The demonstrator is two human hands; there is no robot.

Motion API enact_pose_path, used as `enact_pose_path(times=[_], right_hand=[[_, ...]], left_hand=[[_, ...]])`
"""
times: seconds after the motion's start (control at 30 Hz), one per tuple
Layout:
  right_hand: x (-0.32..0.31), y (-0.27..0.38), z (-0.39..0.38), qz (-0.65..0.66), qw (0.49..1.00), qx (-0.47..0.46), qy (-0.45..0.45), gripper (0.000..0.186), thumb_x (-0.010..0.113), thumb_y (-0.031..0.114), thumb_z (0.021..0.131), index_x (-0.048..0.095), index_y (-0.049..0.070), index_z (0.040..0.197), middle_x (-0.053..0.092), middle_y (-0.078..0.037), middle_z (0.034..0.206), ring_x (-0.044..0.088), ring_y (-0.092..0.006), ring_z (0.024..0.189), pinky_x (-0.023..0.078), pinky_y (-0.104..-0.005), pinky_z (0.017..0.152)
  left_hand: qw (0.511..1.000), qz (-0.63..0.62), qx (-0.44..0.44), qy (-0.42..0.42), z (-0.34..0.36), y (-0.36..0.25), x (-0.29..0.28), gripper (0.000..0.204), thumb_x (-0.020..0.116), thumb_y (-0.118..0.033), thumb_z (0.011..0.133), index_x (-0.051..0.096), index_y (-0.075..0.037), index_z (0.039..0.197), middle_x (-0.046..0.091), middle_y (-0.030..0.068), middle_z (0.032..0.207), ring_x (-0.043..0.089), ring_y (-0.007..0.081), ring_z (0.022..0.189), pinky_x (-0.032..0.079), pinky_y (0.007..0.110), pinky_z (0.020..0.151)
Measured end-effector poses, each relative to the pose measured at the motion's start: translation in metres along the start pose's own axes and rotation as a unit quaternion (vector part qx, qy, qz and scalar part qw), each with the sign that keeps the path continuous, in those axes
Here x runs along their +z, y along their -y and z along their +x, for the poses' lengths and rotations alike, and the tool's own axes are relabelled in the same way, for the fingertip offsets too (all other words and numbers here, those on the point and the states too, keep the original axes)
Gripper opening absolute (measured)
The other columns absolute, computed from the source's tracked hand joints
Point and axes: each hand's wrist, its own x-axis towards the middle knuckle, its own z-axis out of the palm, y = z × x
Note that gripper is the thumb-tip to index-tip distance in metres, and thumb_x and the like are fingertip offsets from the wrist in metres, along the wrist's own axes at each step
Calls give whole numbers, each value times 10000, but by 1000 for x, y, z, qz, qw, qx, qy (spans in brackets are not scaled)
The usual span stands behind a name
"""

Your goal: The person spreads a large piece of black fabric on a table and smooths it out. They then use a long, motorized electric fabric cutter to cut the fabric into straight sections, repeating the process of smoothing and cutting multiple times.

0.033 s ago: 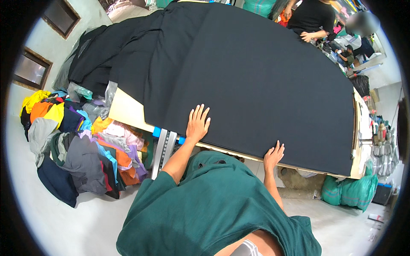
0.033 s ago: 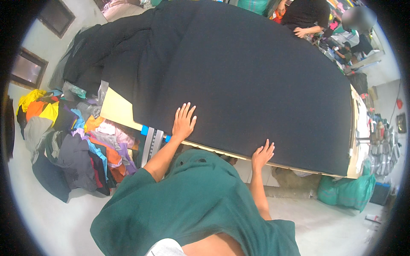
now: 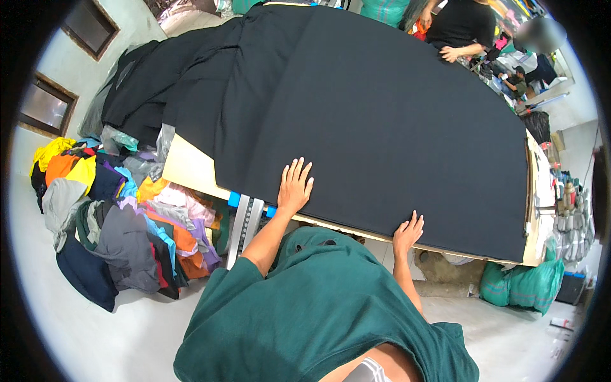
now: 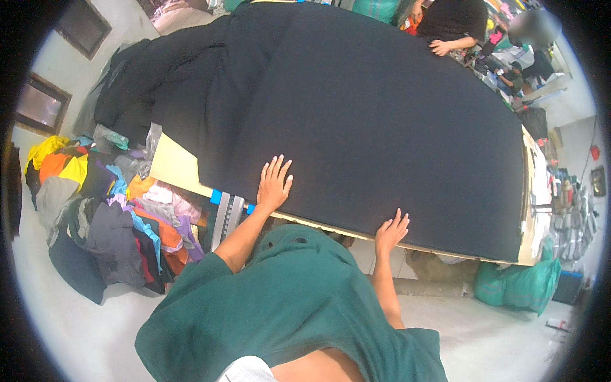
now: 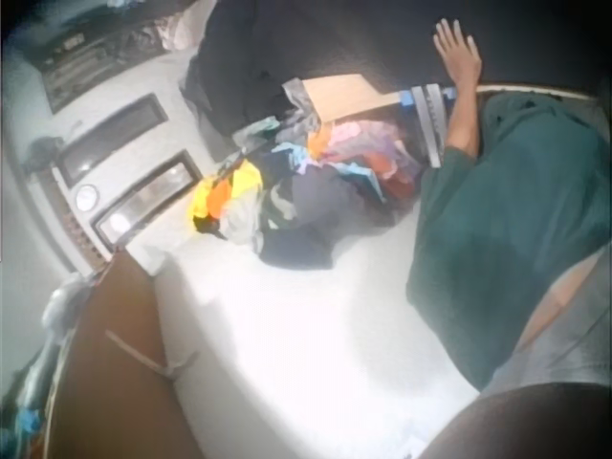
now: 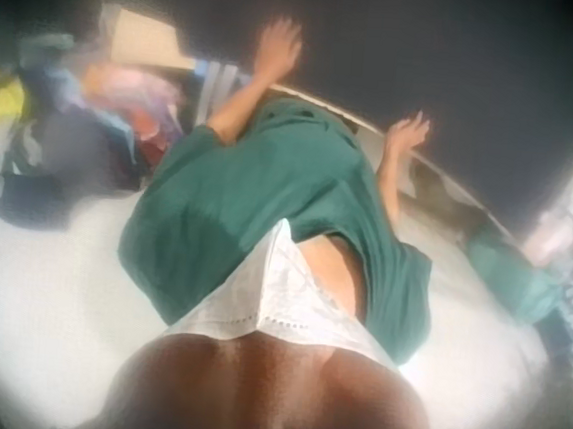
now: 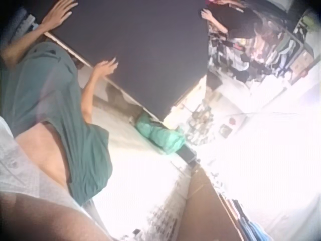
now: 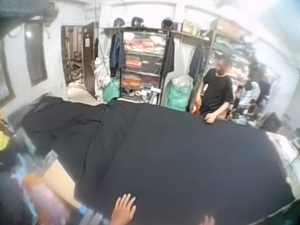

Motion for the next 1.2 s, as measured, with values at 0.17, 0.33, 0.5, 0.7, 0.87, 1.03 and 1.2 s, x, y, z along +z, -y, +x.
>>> enact_pose_path(times=[0.17,0.33,0.5,0.7,0.87,1.03,1.2], right_hand=[[6,5,0,-4,1000,13,-17,549,484,169,1060,439,153,1607,333,-187,1705,284,-395,1588,210,-587,1285],[5,10,-4,-10,999,28,-24,560,485,145,1051,429,147,1608,326,-187,1707,274,-394,1591,195,-591,1289],[5,13,-14,-25,998,45,-40,571,504,117,1030,442,149,1597,343,-190,1699,298,-399,1581,217,-599,1280],[15,25,-7,-25,995,51,-80,597,536,93,1007,442,150,1594,356,-191,1693,321,-400,1570,239,-605,1273],[16,31,-1,-34,994,74,-75,603,546,89,1004,436,148,1595,345,-188,1696,311,-400,1574,234,-607,1274],[13,31,-3,-37,994,81,-60,611,547,85,1000,432,145,1597,345,-191,1695,311,-404,1573,230,-601,1277],[14,29,-3,-45,994,62,-75,591,528,100,1010,441,154,1593,361,-181,1688,326,-390,1567,248,-595,1272]], left_hand=[[1000,5,-6,26,1,2,2,559,538,-342,1078,460,-137,1593,396,145,1677,328,319,1572,242,514,1300],[1000,-15,2,6,-1,3,2,558,538,-341,1077,459,-127,1587,402,154,1671,331,325,1569,240,516,1299],[1000,-29,6,6,-12,2,0,545,552,-331,1073,484,-121,1572,419,161,1657,358,335,1554,263,527,1289],[999,-43,11,10,1,7,-1,544,553,-339,1073,488,-124,1568,421,165,1654,360,343,1553,252,530,1289],[999,-47,10,11,5,5,-4,539,564,-330,1069,495,-123,1562,423,163,1652,362,343,1551,256,527,1289],[999,-48,11,2,3,7,-2,535,582,-315,1060,503,-116,1550,430,167,1643,363,347,1549,267,526,1287],[985,-172,-18,-19,5,11,-3,463,591,-235,1052,560,-86,1490,492,181,1589,408,363,1518,305,505,1273]])
